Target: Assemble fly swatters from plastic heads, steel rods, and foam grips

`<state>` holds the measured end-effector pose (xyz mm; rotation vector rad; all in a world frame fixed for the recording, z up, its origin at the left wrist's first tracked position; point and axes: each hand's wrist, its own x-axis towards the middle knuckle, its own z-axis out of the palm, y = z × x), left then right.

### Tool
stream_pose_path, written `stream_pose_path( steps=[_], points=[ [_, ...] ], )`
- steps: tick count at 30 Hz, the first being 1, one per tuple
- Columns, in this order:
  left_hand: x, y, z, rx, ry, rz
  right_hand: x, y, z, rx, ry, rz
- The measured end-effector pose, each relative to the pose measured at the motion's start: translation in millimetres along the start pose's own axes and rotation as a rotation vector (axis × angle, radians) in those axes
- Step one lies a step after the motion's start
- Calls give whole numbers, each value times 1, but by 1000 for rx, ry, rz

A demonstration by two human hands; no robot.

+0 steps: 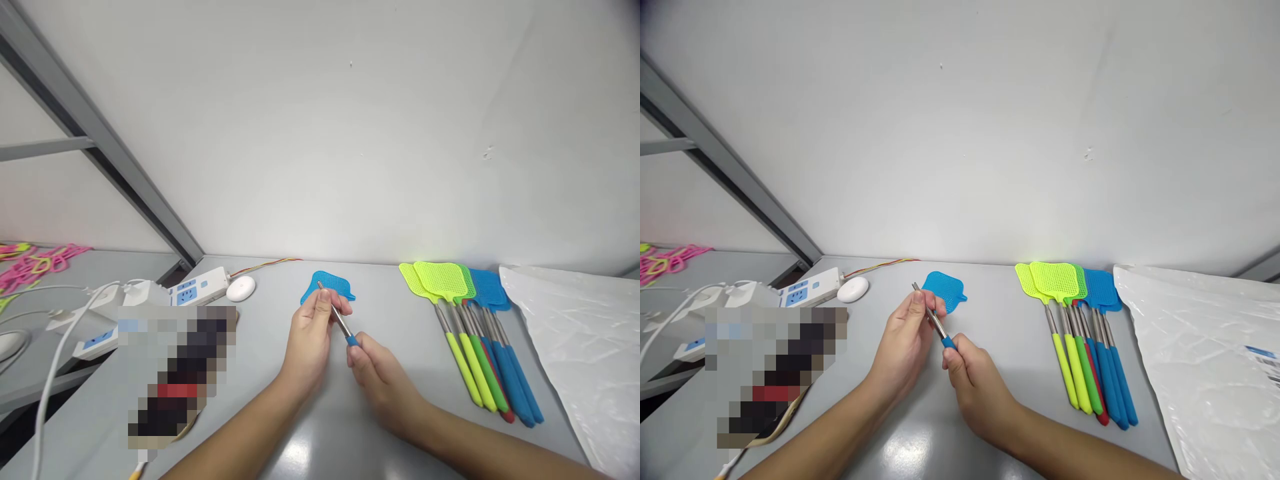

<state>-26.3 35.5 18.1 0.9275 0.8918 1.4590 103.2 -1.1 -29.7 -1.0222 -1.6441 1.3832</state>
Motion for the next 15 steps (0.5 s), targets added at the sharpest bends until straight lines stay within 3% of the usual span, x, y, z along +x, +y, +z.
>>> stream_pose_path(
  steps=[10,15],
  points=[
    [-9,-4,1,-4,9,-65,-1,-5,-3,-91,-2,-16],
    [-6,0,0,2,-12,-97,1,1,1,23,-9,23]
  ],
)
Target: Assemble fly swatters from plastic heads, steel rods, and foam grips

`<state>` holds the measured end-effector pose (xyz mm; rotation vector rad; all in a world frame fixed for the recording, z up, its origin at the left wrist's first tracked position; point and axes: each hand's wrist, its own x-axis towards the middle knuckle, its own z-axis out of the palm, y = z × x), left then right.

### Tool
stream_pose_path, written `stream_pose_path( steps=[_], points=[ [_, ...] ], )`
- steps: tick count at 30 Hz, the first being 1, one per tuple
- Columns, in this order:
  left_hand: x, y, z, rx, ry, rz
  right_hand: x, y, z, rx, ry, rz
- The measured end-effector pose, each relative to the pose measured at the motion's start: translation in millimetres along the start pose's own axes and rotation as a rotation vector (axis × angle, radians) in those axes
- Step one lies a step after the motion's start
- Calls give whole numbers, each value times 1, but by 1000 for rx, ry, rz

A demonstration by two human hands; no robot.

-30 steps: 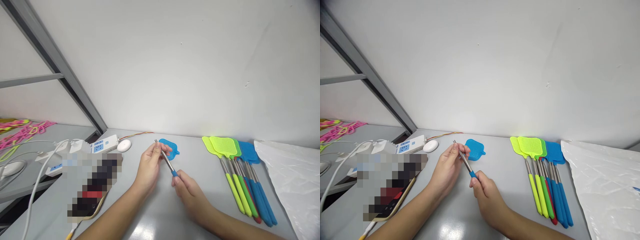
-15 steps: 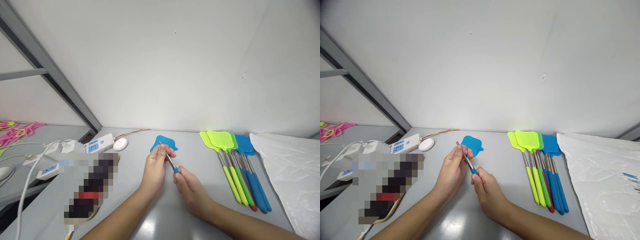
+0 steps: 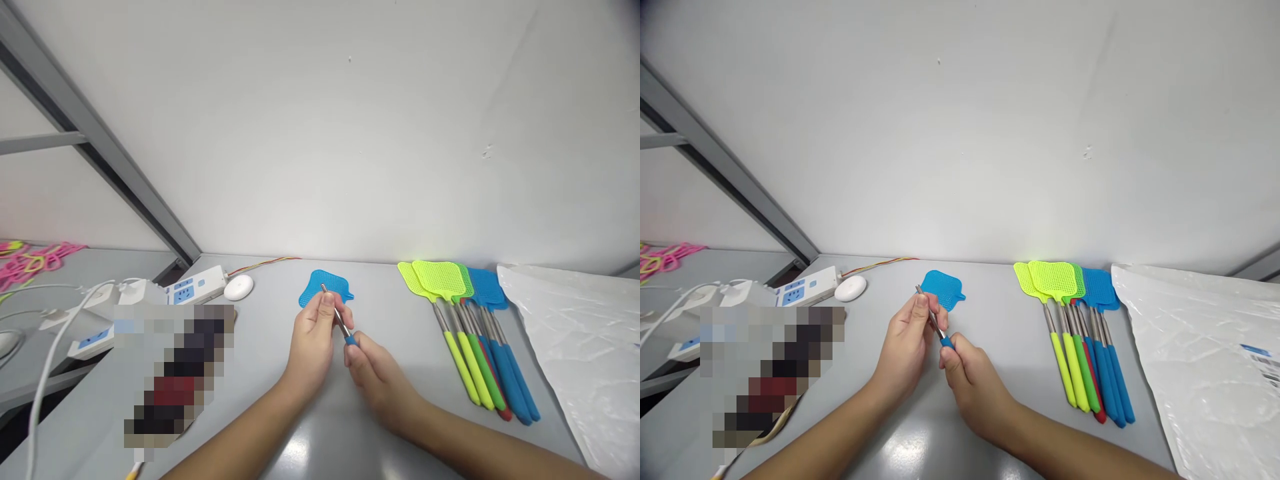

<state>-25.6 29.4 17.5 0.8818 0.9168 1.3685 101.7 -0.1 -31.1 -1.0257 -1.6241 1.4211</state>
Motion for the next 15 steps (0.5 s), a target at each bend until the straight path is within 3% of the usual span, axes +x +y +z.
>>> stream_pose_path(
  steps=[4,8,15],
  points=[
    [-2,8,0,71,-69,50,4,2,4,119,-29,14],
    [-6,20,3,-36,-98,114,6,-4,3,22,-7,-86],
    [14,47,-12,-353,168,250,4,-5,6,58,45,52]
  ],
)
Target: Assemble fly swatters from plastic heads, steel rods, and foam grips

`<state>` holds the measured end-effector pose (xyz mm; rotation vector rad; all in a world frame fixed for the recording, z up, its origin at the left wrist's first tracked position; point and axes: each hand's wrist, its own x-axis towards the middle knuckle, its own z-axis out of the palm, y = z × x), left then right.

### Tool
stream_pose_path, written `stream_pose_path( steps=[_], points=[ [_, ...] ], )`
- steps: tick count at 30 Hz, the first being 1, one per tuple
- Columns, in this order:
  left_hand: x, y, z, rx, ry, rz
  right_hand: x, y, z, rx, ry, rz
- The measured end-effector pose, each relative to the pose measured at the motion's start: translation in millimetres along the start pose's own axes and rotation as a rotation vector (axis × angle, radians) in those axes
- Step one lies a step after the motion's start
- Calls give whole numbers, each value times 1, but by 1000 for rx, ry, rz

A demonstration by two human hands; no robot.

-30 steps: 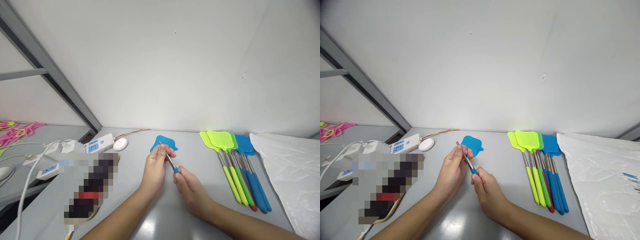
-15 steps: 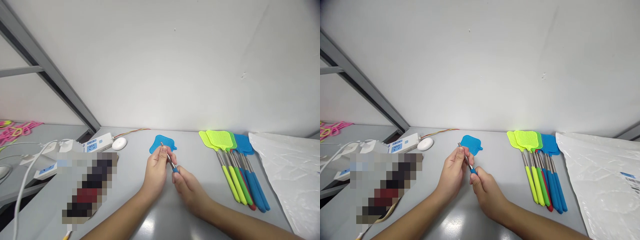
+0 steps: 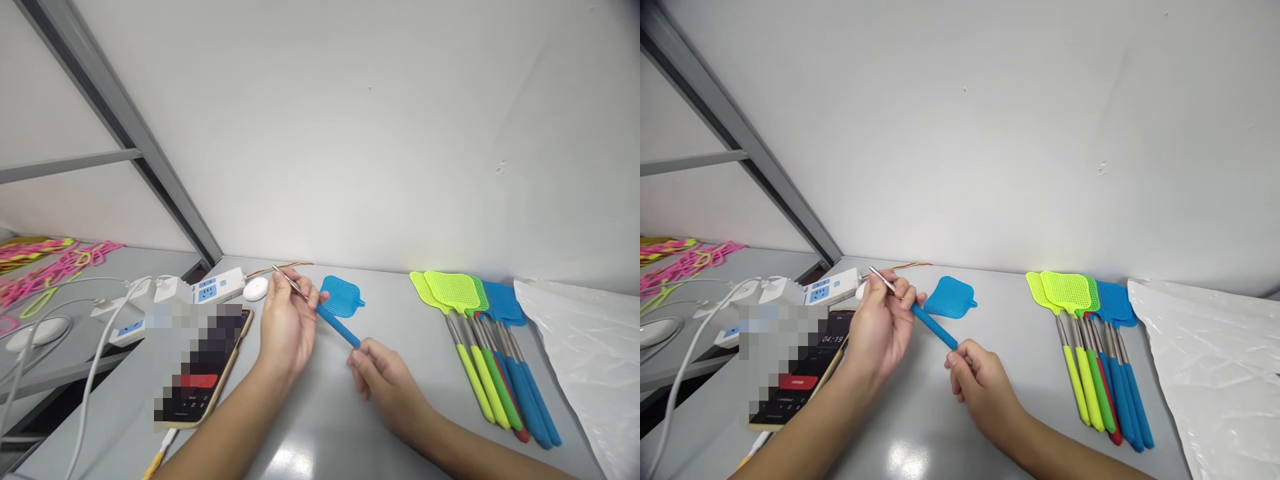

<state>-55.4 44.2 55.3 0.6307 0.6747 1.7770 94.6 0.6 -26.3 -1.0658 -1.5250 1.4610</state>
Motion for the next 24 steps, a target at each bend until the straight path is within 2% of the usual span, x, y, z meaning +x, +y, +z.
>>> stream_pose_path(
  steps=[4,11,14,17,24],
  points=[
    [11,3,-6,-56,54,-27,0,0,1,55,1,18],
    [2,-7,-5,-41,41,-101,-1,-1,-3,29,-50,-27],
    [2,-10,-6,-50,28,-142,-2,-3,-4,17,-114,-19],
    [3,-12,-8,-69,33,-179,-2,-6,-5,-28,-148,-20],
    [7,-20,-15,-95,100,-241,-4,-7,-7,-212,-88,-108]
  ],
)
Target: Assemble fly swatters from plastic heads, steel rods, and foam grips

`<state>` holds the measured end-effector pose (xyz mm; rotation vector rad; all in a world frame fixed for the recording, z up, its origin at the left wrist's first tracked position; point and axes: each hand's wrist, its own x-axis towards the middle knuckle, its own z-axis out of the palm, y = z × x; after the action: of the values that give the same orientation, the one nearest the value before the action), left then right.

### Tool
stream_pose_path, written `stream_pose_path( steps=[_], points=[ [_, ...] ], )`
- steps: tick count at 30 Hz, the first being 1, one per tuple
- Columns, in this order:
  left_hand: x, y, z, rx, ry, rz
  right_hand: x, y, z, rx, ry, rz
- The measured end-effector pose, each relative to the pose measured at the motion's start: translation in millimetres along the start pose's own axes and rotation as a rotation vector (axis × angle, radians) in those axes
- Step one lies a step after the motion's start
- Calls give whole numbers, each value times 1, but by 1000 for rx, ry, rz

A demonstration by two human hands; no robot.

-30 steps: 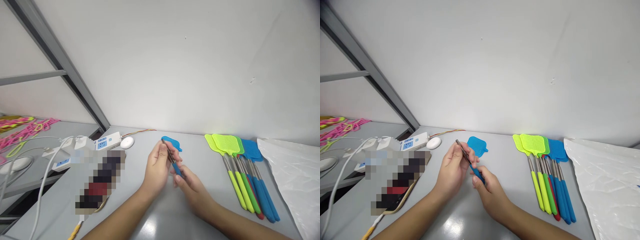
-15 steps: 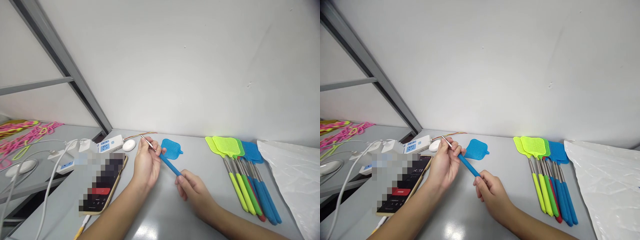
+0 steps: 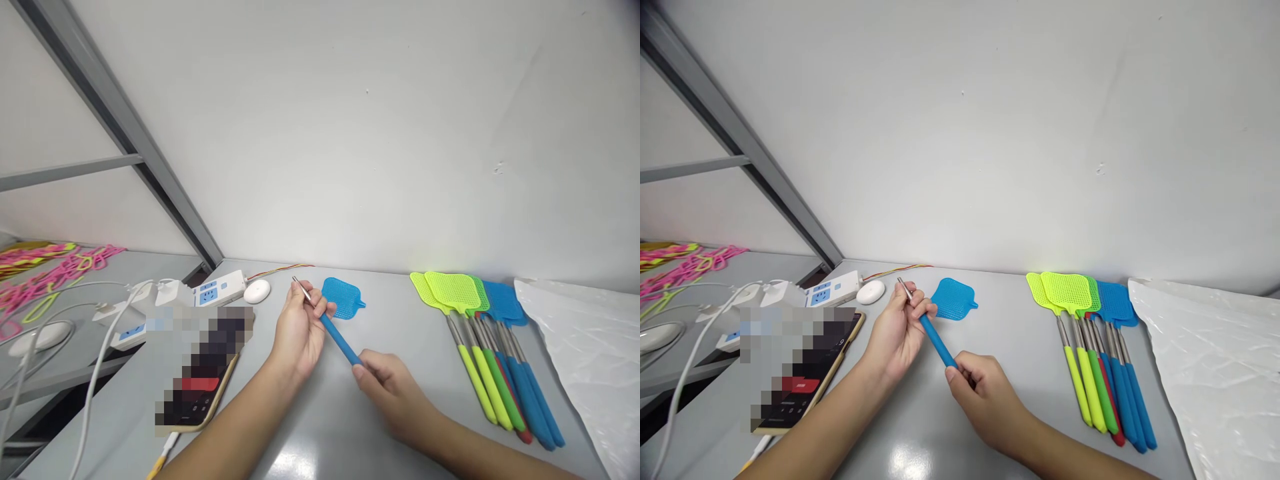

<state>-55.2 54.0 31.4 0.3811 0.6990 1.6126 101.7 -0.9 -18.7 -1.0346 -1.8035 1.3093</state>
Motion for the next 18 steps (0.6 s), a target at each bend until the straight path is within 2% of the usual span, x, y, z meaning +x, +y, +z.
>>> stream_pose_path(
  steps=[6,11,18],
  points=[
    [2,-3,-2,8,7,-12,-1,-1,0,-46,0,-3],
    [-3,0,2,34,-56,20,1,1,2,12,-79,35],
    [-11,-10,2,109,-150,-25,3,4,3,98,-36,84]
  ],
)
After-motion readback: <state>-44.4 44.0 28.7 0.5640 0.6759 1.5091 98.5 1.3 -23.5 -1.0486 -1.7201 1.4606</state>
